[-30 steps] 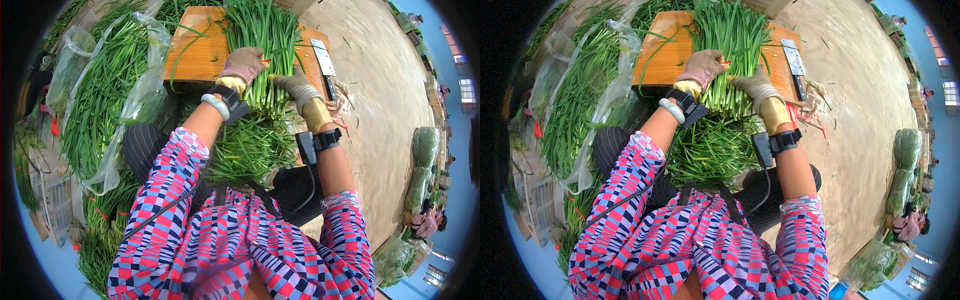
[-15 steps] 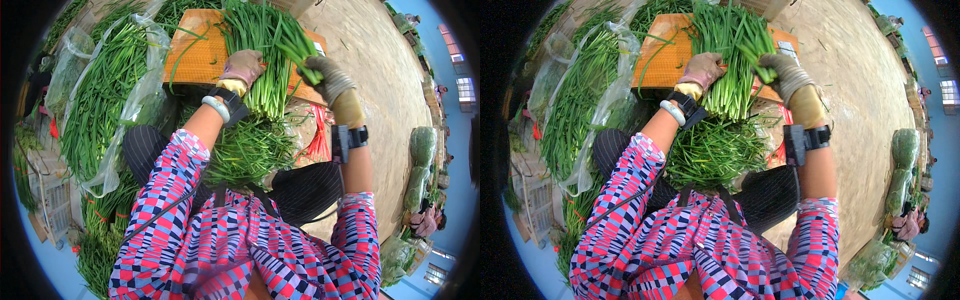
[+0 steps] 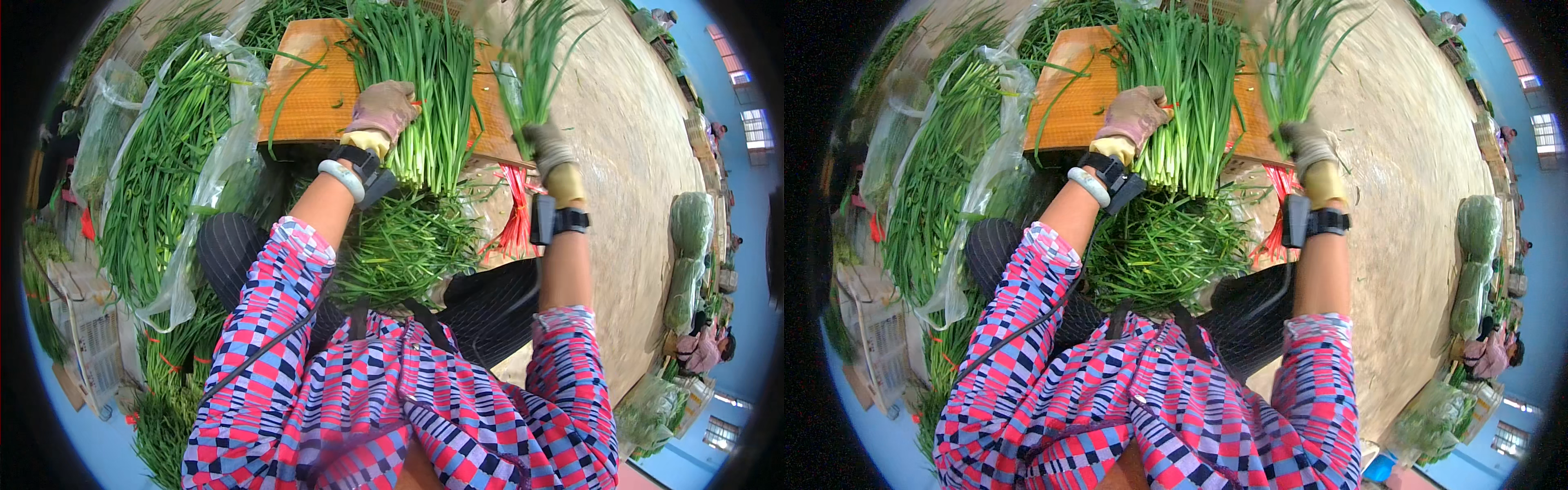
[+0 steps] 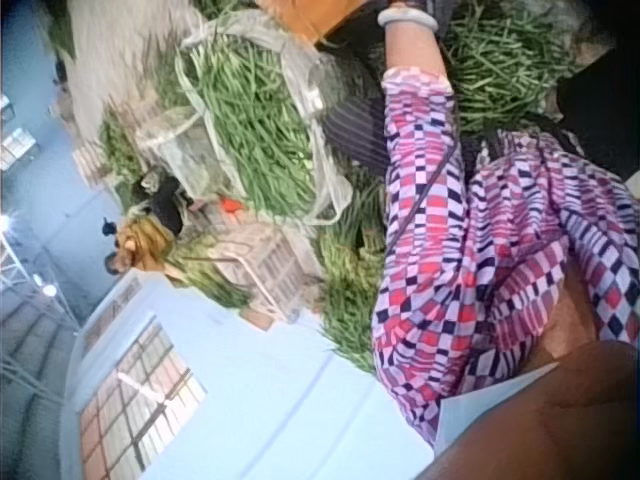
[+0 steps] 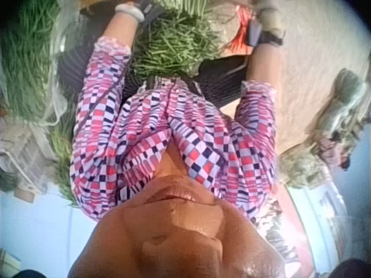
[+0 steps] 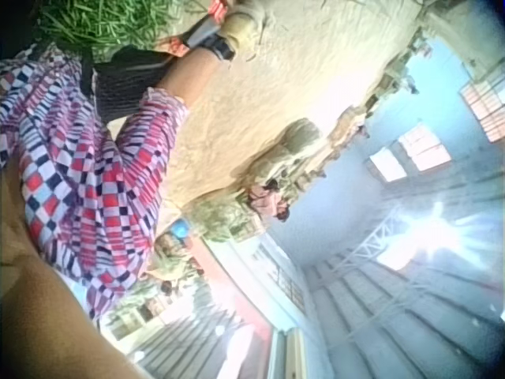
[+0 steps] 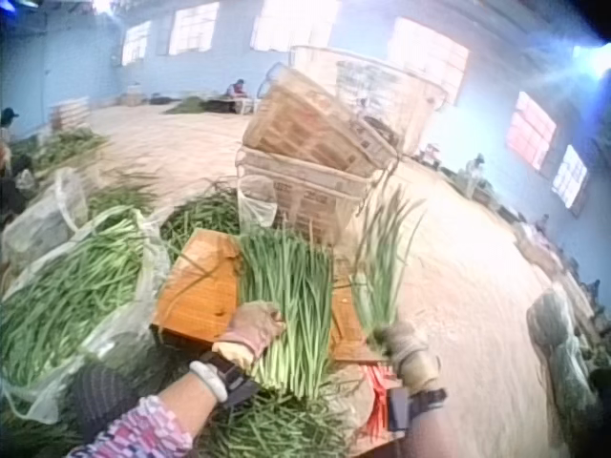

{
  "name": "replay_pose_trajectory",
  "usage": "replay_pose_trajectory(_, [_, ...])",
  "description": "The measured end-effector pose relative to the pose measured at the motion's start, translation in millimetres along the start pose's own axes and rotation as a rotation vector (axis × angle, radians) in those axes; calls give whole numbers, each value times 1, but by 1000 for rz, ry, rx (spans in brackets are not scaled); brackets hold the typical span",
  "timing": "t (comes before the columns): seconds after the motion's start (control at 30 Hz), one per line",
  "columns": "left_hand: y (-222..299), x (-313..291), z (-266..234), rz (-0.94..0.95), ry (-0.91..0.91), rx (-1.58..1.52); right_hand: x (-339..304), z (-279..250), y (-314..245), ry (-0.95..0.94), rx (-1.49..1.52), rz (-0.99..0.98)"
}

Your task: Sorting, trimming, and bunching green onions with a knife and plastic ties.

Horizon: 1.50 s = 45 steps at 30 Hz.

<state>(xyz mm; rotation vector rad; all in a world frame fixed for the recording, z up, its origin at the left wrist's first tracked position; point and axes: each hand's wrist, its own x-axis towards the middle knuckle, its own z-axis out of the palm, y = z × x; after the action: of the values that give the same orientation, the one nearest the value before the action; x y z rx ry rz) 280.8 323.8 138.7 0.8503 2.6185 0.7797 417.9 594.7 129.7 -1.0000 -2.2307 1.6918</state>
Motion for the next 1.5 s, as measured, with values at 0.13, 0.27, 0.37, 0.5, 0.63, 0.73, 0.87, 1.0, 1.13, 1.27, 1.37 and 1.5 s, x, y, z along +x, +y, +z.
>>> replay_pose_trajectory(0.13, [-8, 3, 8, 41, 55, -31, 10, 25, 63, 109, -419, 281])
replay_pose_trajectory(0.27, [-19, 0, 6, 38, 104, -13, -29, 33, 29, 391, -836, 30])
replay_pose_trajectory(0.37, [-21, 2, 10, 44, 120, -40, -83, 41, -8, 488, -872, -102])
replay_pose_trajectory(0.5, [-26, 6, 17, 172, 237, -47, -106, 95, 13, 66, -697, 109])
replay_pose_trajectory(0.63, [-7, 4, 15, 119, 230, -1, -87, 138, 33, 380, -639, -38])
replay_pose_trajectory(0.73, [-7, 0, 9, 49, 166, 29, -97, 167, 20, 263, -704, -117])
replay_pose_trajectory(0.87, [-13, 7, 15, 81, 151, 59, -95, 173, 35, 303, -817, -442])
replay_pose_trajectory(1.0, [-8, 4, 12, 17, 118, 45, -94, 155, 11, 189, -476, 28])
replay_pose_trajectory(1.13, [2, 3, 12, 31, 124, 58, -49, 140, 23, 223, -634, 134])
replay_pose_trajectory(1.27, [-5, -1, 9, 47, 149, 75, -57, 133, 4, 277, -727, 61])
replay_pose_trajectory(1.37, [1, -4, 7, 14, 132, 14, -44, 113, 1, 100, -999, 87])
replay_pose_trajectory(1.5, [-2, -2, 5, -6, 125, 39, -21, 98, 4, -149, -965, -26])
